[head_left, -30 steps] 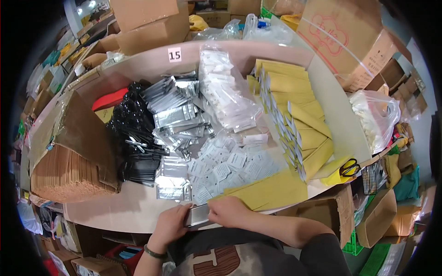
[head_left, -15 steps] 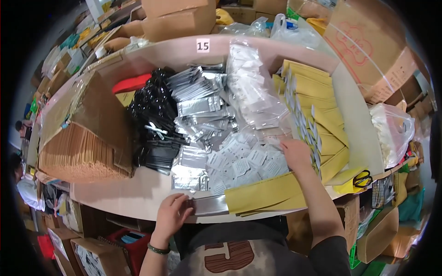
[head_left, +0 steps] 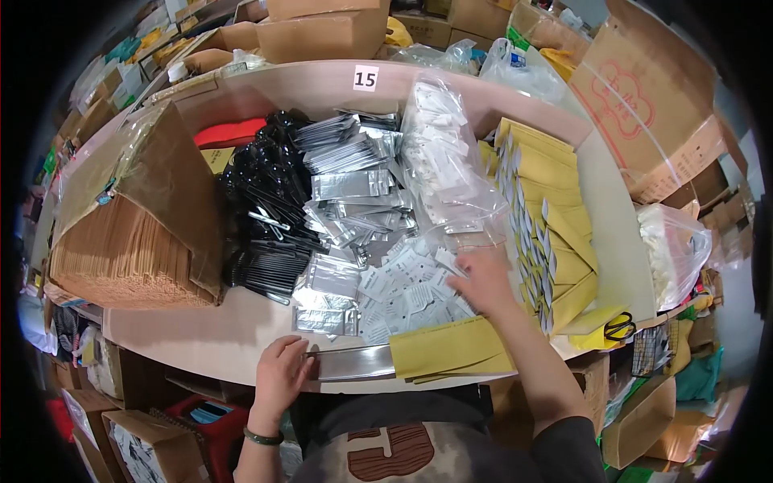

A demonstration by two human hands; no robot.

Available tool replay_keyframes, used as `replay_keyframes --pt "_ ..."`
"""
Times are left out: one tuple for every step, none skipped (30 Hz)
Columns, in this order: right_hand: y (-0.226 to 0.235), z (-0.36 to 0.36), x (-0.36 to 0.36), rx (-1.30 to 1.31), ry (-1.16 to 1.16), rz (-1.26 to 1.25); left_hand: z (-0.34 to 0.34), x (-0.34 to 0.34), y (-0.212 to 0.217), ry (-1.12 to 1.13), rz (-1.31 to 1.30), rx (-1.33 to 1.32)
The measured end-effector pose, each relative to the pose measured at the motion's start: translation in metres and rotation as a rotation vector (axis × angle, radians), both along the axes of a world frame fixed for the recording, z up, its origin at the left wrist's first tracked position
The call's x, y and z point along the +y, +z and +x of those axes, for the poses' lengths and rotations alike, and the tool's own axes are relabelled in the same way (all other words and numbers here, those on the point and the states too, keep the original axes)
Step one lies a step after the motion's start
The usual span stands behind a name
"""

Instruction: Packing small silver and black pouches into yellow padded envelopes at a packing station.

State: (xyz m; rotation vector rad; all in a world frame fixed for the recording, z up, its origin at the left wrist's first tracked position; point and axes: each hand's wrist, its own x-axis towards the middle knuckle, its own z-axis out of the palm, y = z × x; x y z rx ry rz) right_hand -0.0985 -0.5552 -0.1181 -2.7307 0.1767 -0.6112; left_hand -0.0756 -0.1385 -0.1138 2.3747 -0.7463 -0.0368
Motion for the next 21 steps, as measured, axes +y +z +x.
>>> replay_keyframes --pt "-0.006 0.001 0.002 0.191 0.004 0.071 0.0 -0.001 -0.001 -0.001 -0.003 0.003" --pt "-0.011 0.001 0.002 0.381 0.008 0.144 0.001 -0.002 -0.002 -0.015 -0.018 0.006" --pt "-0.012 0.002 0.001 0.382 0.007 0.141 0.004 -0.003 -0.002 -0.027 -0.034 0.006" --pt "-0.012 0.003 -0.003 0.36 -0.024 0.246 0.007 -0.003 -0.001 -0.027 -0.035 0.007" --pt "-0.012 0.002 -0.005 0.337 -0.056 0.352 0.01 -0.003 0.0 -0.021 -0.031 0.0" --pt "-0.011 0.002 -0.007 0.338 -0.053 0.352 0.012 -0.002 0.001 -0.014 -0.025 -0.007" --pt "-0.01 0.001 -0.008 0.338 0.005 0.281 0.013 0.0 0.0 -0.011 -0.025 -0.006" --pt "-0.009 0.0 -0.01 0.337 0.064 0.21 0.015 0.003 0.0 0.001 -0.023 0.007" --pt "-0.011 -0.002 -0.014 0.338 0.066 0.21 0.016 0.006 -0.001 0.012 -0.021 0.019" --pt "-0.016 -0.003 -0.019 0.308 0.051 0.21 0.018 0.008 -0.001 0.014 -0.02 0.021" --pt "-0.019 -0.005 -0.022 0.279 0.036 0.209 0.021 0.01 -0.001 0.015 -0.006 0.012" --pt "-0.014 -0.005 -0.019 0.283 0.048 0.213 0.022 0.013 0.0 0.025 0.014 0.006" --pt "-0.004 -0.005 -0.014 0.318 0.066 0.198 0.023 0.015 0.0 0.035 0.019 0.009" --pt "0.0 -0.005 -0.011 0.353 0.083 0.183 0.025 0.015 0.001 0.042 0.022 0.013" --pt "-0.003 -0.005 -0.011 0.354 0.088 0.184 0.028 0.015 0.001 0.042 0.022 0.014" --pt "-0.008 -0.004 -0.013 0.382 0.108 0.067 0.032 0.011 0.001 0.046 0.023 0.014" --pt "-0.01 -0.004 -0.012 0.409 0.131 -0.051 0.036 0.003 -0.001 0.002 -0.01 -0.011" --pt "-0.009 -0.003 -0.012 0.41 0.137 -0.052 0.039 -0.008 -0.002 -0.043 -0.044 -0.038" --pt "-0.005 -0.002 -0.01 0.4 0.095 -0.013 0.043 -0.024 -0.001 -0.075 -0.04 -0.027" --pt "-0.001 0.0 -0.006 0.389 0.06 0.026 0.044 -0.042 0.003 -0.101 -0.035 -0.016" --pt "0.004 -0.001 -0.004 0.391 0.065 0.02 0.043 -0.065 0.006 -0.158 -0.044 -0.015"
